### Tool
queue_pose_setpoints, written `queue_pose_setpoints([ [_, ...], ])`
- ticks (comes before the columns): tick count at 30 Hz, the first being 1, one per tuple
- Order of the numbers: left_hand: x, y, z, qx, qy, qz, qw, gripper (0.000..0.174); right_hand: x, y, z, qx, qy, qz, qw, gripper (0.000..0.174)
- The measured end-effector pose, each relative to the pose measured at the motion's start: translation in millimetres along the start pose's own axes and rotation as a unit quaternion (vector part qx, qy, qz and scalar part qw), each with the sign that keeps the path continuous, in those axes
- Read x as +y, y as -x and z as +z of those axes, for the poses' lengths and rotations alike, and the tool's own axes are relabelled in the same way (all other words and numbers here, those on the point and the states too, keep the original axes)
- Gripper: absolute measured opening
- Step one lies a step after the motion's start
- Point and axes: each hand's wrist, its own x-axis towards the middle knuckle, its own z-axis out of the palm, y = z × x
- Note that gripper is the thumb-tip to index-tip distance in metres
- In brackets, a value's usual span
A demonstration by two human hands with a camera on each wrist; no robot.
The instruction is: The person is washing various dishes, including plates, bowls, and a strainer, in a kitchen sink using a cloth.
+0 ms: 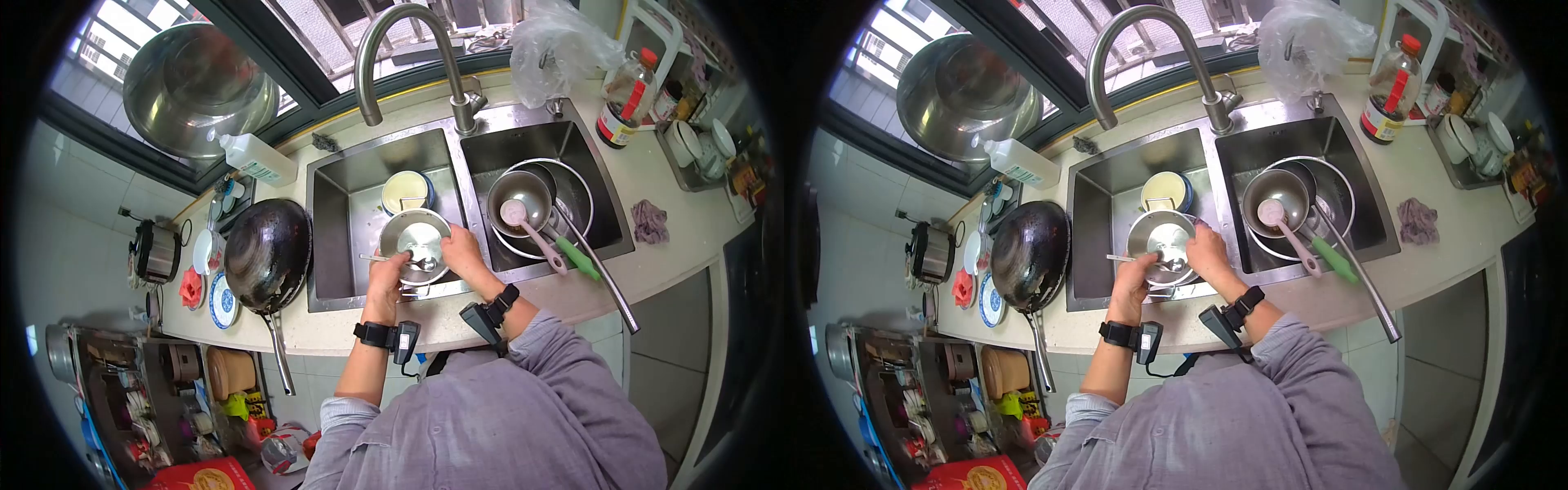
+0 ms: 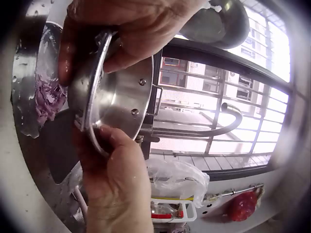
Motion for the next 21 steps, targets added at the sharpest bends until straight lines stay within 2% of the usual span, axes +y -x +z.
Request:
queue_pose_setpoints([
  [1, 4, 2, -1, -0.001, 0.0, -0.001, 1.0, 0.022, 2, -1, 0, -0.015, 0.012, 0.0, 1.0, 0.025],
  [3, 15, 9, 2, -0.002, 0.009, -0.141, 0.99, 0.024, -6, -1, -6, -0.03, 0.024, 0.0, 0.999, 0.026],
  [5, 15, 18, 1, -0.013, 0.009, -0.166, 0.986, 0.021, -17, -1, -11, -0.09, -0.151, 0.002, 0.984, 0.04],
  [6, 8, 16, -1, -0.039, 0.018, -0.196, 0.98, 0.02, -11, -11, 7, -0.082, -0.266, -0.061, 0.958, 0.046],
  [7, 2, 13, -2, -0.066, 0.026, -0.226, 0.972, 0.02, 1, -15, 15, -0.08, -0.267, -0.059, 0.959, 0.046],
  [9, 4, 18, 10, -0.053, 0.01, -0.252, 0.966, 0.02, -19, -12, 6, -0.164, -0.45, -0.011, 0.878, 0.052],
  [10, -1, 20, 15, -0.051, 0.076, -0.245, 0.965, 0.02, -13, -17, 13, -0.234, -0.497, 0.02, 0.835, 0.045],
  [11, -4, 21, 17, -0.049, 0.143, -0.237, 0.96, 0.02, -13, -16, 12, -0.232, -0.497, 0.021, 0.836, 0.045],
  [12, -4, 20, 3, -0.151, 0.115, -0.193, 0.963, 0.024, -13, -13, 12, -0.276, -0.482, 0.086, 0.827, 0.045],
  [13, -7, 21, -1, -0.151, 0.118, -0.193, 0.962, 0.024, -14, -9, 13, -0.319, -0.462, 0.152, 0.814, 0.045],
  [14, -8, 23, -2, -0.099, 0.196, -0.153, 0.963, 0.026, -24, 0, 18, -0.249, -0.455, 0.126, 0.846, 0.043],
  [15, -8, 23, -4, -0.046, 0.273, -0.111, 0.954, 0.028, -23, 0, 19, -0.251, -0.452, 0.128, 0.846, 0.043],
  [16, -18, 4, -27, -0.112, 0.301, -0.106, 0.941, 0.029, -22, -1, 21, -0.282, -0.378, 0.055, 0.88, 0.042],
  [17, -2, 4, -23, -0.035, 0.298, -0.127, 0.945, 0.026, -19, -3, 25, -0.311, -0.3, -0.017, 0.901, 0.04],
  [19, -4, -22, -47, 0.037, 0.372, -0.247, 0.894, 0.024, -6, -26, 33, -0.263, -0.216, 0.007, 0.94, 0.034],
  [21, -4, -21, -57, 0.021, 0.392, -0.254, 0.884, 0.021, -8, -50, 28, -0.165, -0.013, -0.065, 0.984, 0.027],
])
